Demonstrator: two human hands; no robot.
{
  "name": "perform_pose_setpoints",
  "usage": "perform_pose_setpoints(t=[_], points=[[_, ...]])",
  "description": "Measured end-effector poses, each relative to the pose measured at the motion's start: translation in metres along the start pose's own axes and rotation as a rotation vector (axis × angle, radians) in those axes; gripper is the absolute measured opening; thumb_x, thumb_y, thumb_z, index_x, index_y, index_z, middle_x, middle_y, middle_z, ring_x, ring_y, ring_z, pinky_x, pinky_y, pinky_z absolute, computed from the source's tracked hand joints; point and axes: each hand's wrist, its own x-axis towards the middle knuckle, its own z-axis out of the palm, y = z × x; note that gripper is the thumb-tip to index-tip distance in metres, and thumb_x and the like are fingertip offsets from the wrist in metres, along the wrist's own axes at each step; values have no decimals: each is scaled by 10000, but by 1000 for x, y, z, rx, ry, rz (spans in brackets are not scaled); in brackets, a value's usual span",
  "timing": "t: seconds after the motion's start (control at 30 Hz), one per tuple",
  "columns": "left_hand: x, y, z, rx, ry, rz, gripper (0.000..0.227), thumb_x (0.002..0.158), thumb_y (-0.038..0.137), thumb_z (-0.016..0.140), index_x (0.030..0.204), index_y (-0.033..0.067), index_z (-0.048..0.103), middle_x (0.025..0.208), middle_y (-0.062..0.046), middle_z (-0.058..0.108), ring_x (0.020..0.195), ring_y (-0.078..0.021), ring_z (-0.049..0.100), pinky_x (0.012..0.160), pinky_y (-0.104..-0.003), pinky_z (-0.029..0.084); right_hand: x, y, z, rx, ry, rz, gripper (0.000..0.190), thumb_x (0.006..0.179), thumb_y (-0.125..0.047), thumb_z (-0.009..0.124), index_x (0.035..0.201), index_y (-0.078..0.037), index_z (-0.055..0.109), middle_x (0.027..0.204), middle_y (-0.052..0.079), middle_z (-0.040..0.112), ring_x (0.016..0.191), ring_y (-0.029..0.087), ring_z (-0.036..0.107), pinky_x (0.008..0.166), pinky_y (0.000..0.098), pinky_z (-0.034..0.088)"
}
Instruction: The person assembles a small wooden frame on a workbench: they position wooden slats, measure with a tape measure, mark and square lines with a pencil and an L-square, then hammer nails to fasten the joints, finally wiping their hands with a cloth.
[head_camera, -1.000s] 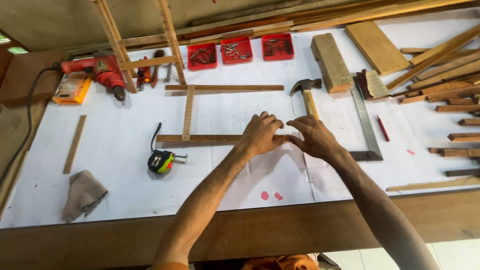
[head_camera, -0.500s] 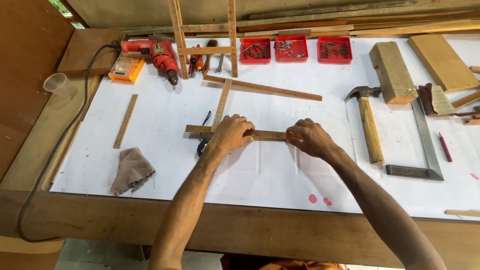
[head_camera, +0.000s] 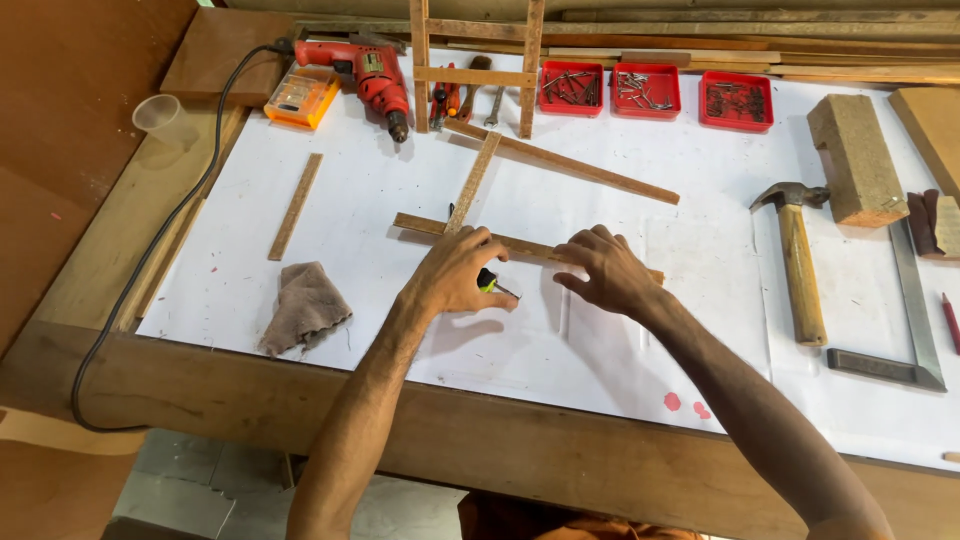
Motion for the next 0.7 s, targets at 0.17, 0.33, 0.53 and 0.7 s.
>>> perform_pose_setpoints(t=[0.17,0.33,0.53,0.7], points=[[-20,-25,19,73,68,42,853,549,558,959,1252,146,705,1276,-78,596,1205,-280,511,1012,-510,465,18,-41,10,27,-39,-92,421,867,-361,798,1201,-118,719,1215,111,698,1176,284,597,960,507,531],[-25,-46,38,-72,150,-12,723,652,460,938,1257,144,700,1341,-63,606,1260,-290,521,984,-480,534,31,-56,21,126,-100,-139,408,863,-352,805,1174,-100,724,1122,113,730,1082,293,645,879,467,581],[-36,-51,27,-292,334,85,723,665,411,973,1267,123,698,1270,-91,668,1249,-309,578,1017,-480,548,55,-80,21,297,10,-27,282,950,-309,739,1136,-97,741,958,97,774,798,214,764,649,381,640],[-39,-69,28,28,208,40,613,616,520,956,1055,129,781,1284,-122,635,1251,-328,548,964,-495,511,85,-97,19,260,-144,-110,325,895,-293,764,1157,-104,728,930,98,769,760,228,752,652,389,628]])
